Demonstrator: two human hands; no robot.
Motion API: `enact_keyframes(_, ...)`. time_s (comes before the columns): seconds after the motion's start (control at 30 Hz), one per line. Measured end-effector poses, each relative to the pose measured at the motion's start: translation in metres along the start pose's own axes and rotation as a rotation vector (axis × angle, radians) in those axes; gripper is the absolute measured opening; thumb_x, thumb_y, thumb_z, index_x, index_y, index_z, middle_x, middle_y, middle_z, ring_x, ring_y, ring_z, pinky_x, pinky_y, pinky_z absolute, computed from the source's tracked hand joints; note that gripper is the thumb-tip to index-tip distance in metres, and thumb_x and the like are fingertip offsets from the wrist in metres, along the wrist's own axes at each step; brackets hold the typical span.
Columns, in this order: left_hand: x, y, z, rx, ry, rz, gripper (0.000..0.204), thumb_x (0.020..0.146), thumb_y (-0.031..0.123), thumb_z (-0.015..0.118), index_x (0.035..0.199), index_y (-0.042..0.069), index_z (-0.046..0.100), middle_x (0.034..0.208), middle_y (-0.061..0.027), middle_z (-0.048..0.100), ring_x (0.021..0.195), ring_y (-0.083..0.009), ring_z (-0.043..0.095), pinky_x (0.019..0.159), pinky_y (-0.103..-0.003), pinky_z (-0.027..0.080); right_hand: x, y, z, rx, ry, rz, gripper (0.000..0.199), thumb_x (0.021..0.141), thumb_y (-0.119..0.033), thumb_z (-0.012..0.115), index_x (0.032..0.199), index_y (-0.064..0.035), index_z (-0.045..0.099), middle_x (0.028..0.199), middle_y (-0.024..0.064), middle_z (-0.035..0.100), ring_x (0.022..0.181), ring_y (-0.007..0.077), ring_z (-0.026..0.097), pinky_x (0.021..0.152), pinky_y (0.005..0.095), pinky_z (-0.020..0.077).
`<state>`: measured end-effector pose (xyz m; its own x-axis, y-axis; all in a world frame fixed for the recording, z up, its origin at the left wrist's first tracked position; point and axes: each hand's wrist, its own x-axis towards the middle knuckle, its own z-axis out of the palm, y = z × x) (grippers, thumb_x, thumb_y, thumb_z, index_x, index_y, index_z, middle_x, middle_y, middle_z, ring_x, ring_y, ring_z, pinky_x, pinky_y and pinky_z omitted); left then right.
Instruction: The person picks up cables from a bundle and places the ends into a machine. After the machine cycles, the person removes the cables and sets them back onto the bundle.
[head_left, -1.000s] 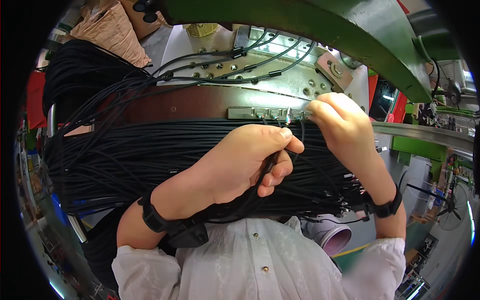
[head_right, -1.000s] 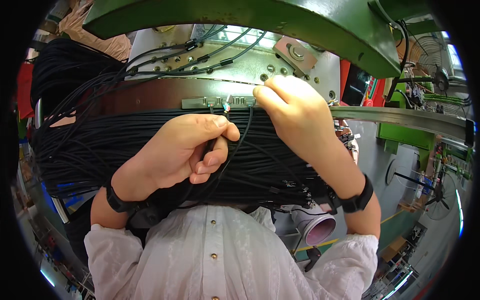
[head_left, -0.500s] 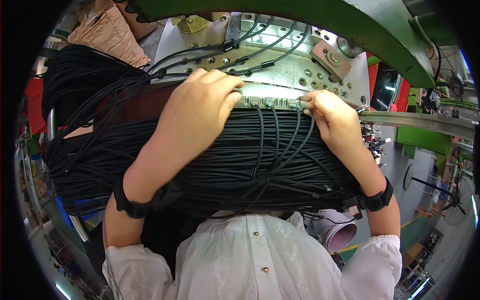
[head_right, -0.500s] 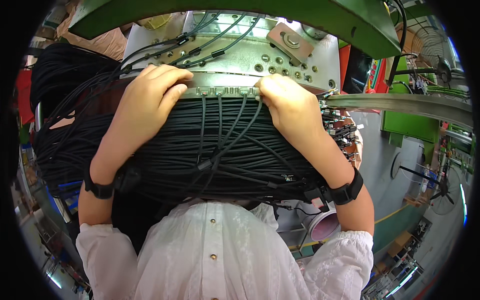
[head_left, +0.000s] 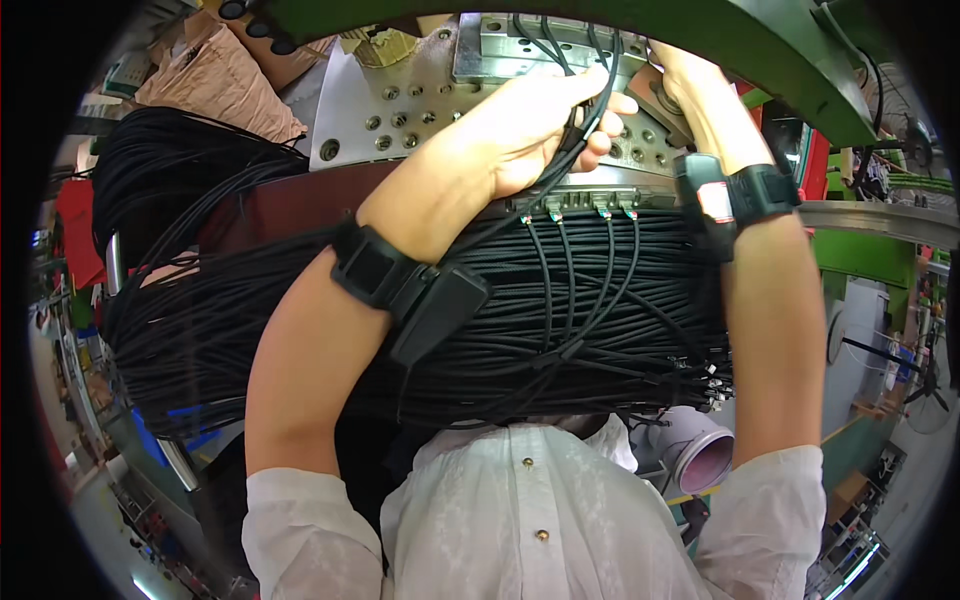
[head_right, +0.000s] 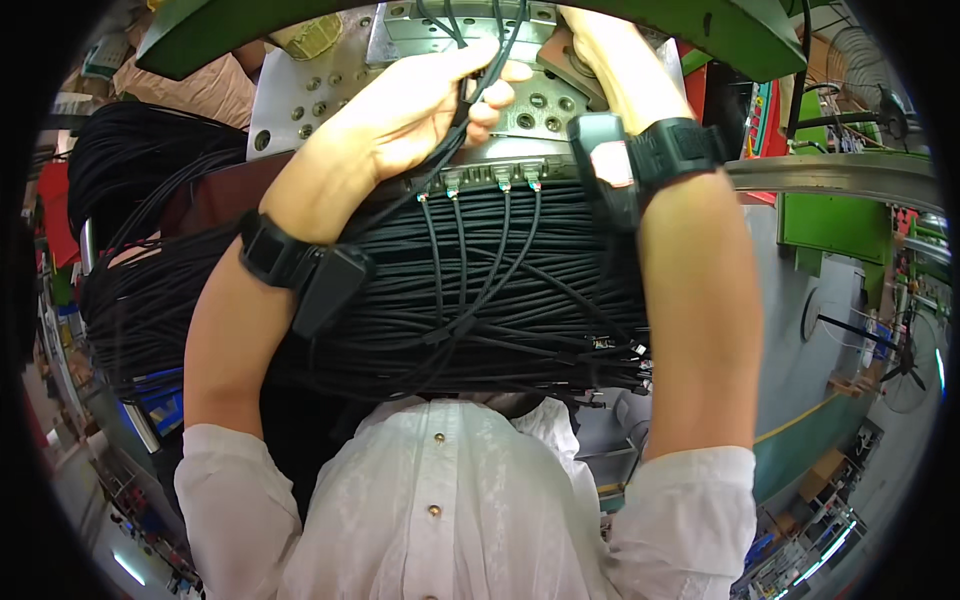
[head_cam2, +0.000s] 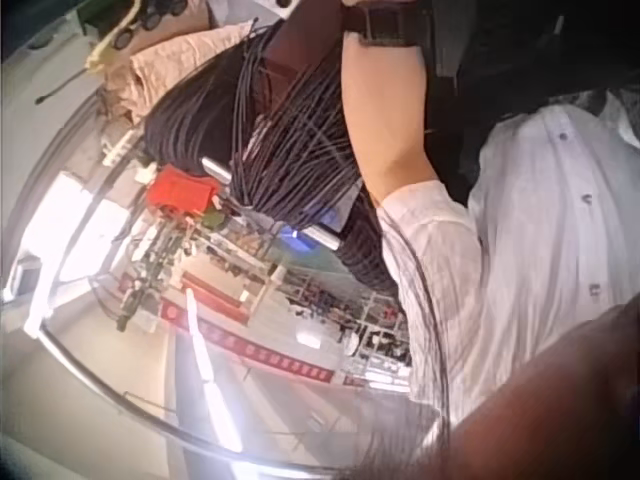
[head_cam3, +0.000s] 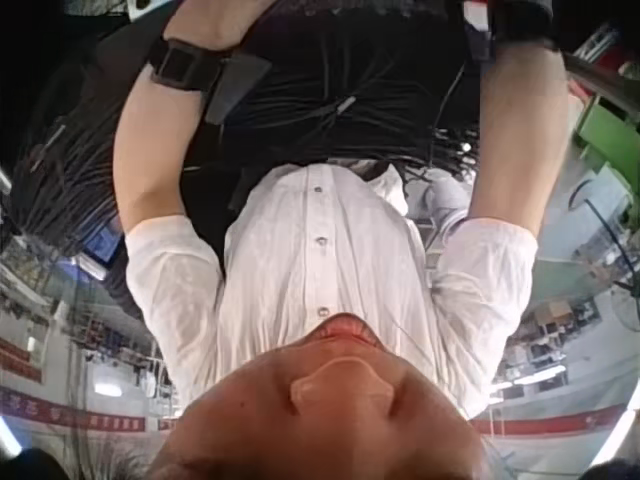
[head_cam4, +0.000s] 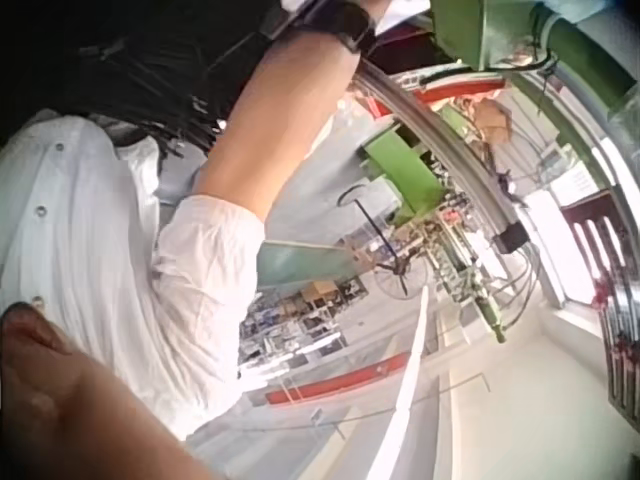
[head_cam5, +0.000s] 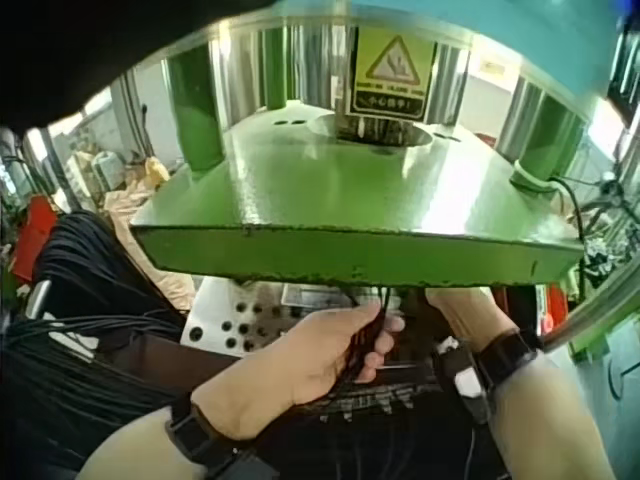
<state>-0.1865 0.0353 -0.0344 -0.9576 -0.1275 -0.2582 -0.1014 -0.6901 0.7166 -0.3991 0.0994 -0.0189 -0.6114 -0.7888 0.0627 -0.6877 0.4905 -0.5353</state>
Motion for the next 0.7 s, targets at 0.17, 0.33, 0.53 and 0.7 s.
enact_keyframes(0.17, -0.041, 0.021, 0.028, 0.001, 0.067, 0.078, 0.027, 0.101, 0.021, 0.051, 0.113, -0.002, 0.059, 0.081, -0.0002, 0.055, 0.068, -0.0093, 0.049, 0.06, -0.023, 0.045, -0.009, 0.005, 0.001, -0.042, 0.125, -0.088, 0.038, 0.091, -0.035, 0.064, 0.108, -0.0008, 0.066, 0.096, 0.0087, 0.065, 0.074, 0.0126, 0.059, 0.067, 0.0273, 0.0491)
enact_keyframes(0.33, -0.082, 0.004, 0.05, -0.043, 0.15, -0.078, 0.035, 0.104, 0.029, 0.043, 0.112, -0.001, 0.059, 0.069, 0.003, 0.047, 0.053, -0.0069, 0.039, 0.048, -0.022, 0.034, -0.073, -0.027, 0.004, 0.486, -0.034, -0.037, 0.046, 0.089, -0.04, 0.066, 0.11, 0.0012, 0.066, 0.091, 0.0089, 0.065, 0.068, 0.0123, 0.059, 0.06, 0.0252, 0.0486)
enact_keyframes(0.53, -0.149, -0.014, 0.068, -0.276, 0.274, -0.144, 0.041, 0.103, 0.041, 0.041, 0.071, 0.015, 0.035, 0.056, 0.0071, 0.027, 0.044, -0.006, 0.024, 0.04, -0.024, 0.018, -0.084, -0.051, 0.025, 0.342, -0.132, -0.426, 0.04, 0.088, -0.041, 0.061, 0.102, -0.0044, 0.071, 0.084, 0.0138, 0.068, 0.075, 0.0263, 0.063, 0.072, 0.0339, 0.0492)
enact_keyframes(0.7, -0.226, 0.068, 0.052, -0.38, 1.078, 0.687, 0.039, 0.104, 0.039, 0.043, 0.072, 0.018, 0.038, 0.055, 0.0044, 0.029, 0.04, -0.0028, 0.027, 0.034, -0.022, 0.021, -0.075, -0.041, 0.029, -0.021, -0.044, -0.543, 0.033, 0.09, -0.037, 0.06, 0.104, -0.008, 0.069, 0.091, 0.0086, 0.07, 0.088, 0.0282, 0.066, 0.077, 0.036, 0.0523)
